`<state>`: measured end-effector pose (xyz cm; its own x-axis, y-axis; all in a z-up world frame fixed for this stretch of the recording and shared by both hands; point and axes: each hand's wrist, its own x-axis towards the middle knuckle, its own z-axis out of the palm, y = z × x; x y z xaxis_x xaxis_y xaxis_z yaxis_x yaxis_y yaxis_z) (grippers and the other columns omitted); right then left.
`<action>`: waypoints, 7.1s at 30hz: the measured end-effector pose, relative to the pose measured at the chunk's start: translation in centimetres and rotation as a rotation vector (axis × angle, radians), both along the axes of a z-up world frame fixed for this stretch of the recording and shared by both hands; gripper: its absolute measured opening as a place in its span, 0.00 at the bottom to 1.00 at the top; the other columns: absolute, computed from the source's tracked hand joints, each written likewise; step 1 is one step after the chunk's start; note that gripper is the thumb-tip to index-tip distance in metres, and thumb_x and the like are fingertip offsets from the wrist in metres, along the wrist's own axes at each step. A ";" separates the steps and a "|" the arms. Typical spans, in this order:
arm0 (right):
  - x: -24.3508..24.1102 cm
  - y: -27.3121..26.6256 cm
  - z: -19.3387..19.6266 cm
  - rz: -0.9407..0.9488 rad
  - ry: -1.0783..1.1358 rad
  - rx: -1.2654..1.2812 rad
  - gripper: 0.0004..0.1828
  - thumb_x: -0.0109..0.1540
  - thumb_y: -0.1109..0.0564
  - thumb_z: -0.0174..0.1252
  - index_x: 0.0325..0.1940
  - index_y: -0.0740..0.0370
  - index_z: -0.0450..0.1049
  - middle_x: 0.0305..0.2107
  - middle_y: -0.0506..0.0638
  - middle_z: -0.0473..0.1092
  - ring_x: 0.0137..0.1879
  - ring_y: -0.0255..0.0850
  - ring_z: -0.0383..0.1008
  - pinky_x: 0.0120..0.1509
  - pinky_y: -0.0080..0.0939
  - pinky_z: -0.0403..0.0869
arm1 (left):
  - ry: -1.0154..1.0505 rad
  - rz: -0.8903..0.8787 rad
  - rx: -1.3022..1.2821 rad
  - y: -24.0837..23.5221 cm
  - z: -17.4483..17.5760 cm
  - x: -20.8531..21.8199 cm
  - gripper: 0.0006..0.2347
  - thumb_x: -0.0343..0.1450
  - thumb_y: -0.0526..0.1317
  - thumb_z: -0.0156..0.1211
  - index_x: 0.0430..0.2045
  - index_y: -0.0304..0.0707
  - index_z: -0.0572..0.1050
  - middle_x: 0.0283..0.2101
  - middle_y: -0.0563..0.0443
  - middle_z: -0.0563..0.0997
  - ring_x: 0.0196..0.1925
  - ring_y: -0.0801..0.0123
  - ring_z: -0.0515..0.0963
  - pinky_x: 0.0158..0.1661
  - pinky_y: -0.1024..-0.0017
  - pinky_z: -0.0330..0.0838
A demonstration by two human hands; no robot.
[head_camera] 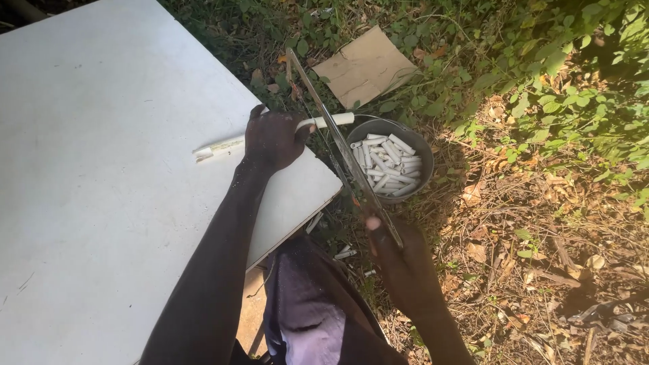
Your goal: A person uses a hacksaw to cut a long white plastic pipe into several small segments on an outdoor work surface.
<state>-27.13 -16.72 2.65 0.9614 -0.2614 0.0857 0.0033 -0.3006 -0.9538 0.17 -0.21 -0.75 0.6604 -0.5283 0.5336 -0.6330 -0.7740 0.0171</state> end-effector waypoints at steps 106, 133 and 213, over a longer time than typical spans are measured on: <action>17.8 -4.3 -6.5 -0.014 0.123 0.516 0.32 0.66 0.52 0.45 0.72 0.66 0.49 0.62 0.65 0.52 0.71 0.59 0.57 0.69 0.66 0.67 | -0.249 0.229 -0.118 -0.1 -3.8 -0.4 0.26 0.67 0.47 0.60 0.61 0.43 0.64 0.49 0.50 0.73 0.51 0.66 0.74 0.56 0.63 0.57; 9.2 5.4 0.4 0.062 -0.778 -0.628 0.10 0.59 0.67 0.55 0.41 0.57 0.73 0.28 0.51 0.69 0.32 0.48 0.71 0.39 0.47 0.66 | 0.061 0.032 -0.131 0.1 2.0 -4.5 0.28 0.65 0.44 0.62 0.61 0.40 0.65 0.59 0.42 0.72 0.61 0.59 0.73 0.66 0.55 0.51; 3.8 2.7 -2.8 -0.043 -0.272 0.015 0.20 0.66 0.42 0.48 0.32 0.59 0.71 0.13 0.42 0.60 0.17 0.32 0.57 0.19 0.33 0.58 | 0.271 0.513 -0.414 -2.6 1.4 -4.9 0.17 0.61 0.36 0.55 0.41 0.57 0.83 0.46 0.50 0.82 0.63 0.68 0.71 0.69 0.51 0.34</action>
